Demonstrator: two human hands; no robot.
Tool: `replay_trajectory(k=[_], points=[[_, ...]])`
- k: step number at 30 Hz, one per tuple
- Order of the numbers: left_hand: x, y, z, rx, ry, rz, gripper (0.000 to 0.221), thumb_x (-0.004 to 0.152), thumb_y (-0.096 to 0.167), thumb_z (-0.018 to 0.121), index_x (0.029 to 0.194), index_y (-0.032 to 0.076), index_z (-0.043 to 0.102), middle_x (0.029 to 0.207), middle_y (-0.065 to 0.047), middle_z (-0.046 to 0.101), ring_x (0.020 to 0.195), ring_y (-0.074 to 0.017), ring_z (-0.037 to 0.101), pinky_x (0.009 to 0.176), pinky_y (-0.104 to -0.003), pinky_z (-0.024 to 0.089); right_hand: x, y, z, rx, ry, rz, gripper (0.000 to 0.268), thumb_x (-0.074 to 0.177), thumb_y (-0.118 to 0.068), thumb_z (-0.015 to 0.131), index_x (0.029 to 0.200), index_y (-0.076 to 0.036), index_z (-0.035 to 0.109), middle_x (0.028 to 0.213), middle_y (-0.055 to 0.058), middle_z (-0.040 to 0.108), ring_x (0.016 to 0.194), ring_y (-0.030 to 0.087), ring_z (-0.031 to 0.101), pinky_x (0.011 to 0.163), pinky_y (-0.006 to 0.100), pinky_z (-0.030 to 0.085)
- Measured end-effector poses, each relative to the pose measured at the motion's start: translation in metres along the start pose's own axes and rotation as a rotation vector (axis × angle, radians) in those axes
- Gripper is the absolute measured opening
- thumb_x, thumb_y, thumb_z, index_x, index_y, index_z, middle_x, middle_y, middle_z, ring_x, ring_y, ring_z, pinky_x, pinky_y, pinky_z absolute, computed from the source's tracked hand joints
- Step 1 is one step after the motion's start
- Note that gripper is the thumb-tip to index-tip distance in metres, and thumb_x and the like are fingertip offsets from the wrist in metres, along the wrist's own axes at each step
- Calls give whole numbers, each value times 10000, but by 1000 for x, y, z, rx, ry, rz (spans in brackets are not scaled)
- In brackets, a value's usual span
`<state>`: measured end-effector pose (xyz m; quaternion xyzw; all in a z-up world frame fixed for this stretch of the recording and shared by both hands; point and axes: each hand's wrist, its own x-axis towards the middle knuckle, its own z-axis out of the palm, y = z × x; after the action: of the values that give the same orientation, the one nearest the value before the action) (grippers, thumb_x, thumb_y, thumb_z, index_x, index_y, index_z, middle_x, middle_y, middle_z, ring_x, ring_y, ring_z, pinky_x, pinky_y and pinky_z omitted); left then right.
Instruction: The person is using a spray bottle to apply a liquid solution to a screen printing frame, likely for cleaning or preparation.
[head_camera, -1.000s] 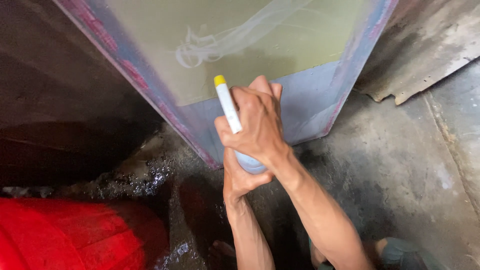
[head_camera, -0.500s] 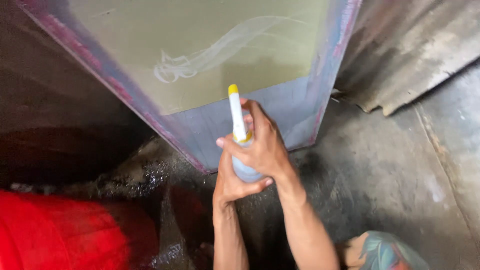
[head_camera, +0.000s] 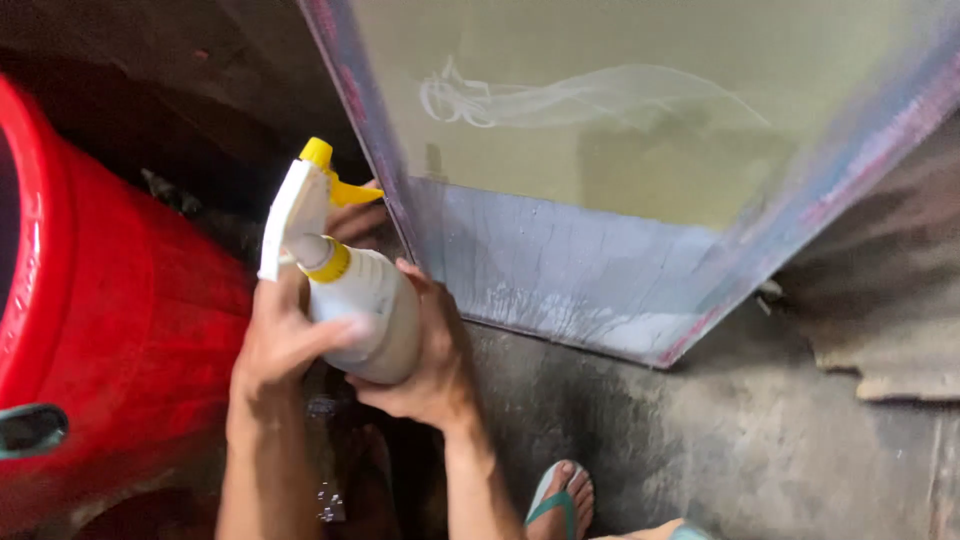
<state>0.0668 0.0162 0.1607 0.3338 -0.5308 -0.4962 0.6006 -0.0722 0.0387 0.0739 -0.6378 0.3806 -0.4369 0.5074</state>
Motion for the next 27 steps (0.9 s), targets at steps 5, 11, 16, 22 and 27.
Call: replay_trajectory(k=[5,11,16,22,27], points=[[38,0,11,667,-8,-323,616,654,333,882,1195,118,683,1149,-1,751,1031,-123,719,930,-281,561,-15,10,36,-38,249,269,1202,536,-252,897,1520,-38,241,1441,166,489,1321,314,542,1022,384,538],[55,-21,14,593,-53,-326,467,662,294,931,1037,148,694,958,63,679,811,-66,569,737,-215,493,-13,22,29,-78,280,295,1174,505,-229,921,1471,-31,283,1393,165,527,1273,317,579,969,401,563],[68,-26,21,837,-91,-239,344,778,431,842,848,165,634,727,63,581,642,-76,464,605,-248,378,-12,33,36,15,304,200,1154,527,-233,895,1462,-4,260,1378,213,492,1284,371,554,1045,432,519],[68,-22,22,913,-35,-138,327,853,370,818,804,133,599,648,51,525,582,-84,408,569,-251,353,0,39,33,-15,244,99,1214,547,-306,865,1516,11,206,1507,242,431,1397,399,488,1105,463,474],[69,-27,16,906,-55,-115,223,897,261,786,800,135,629,757,49,651,654,-85,527,629,-252,415,11,35,34,-15,241,72,1112,538,-259,853,1444,35,279,1375,222,503,1296,378,562,1056,441,514]])
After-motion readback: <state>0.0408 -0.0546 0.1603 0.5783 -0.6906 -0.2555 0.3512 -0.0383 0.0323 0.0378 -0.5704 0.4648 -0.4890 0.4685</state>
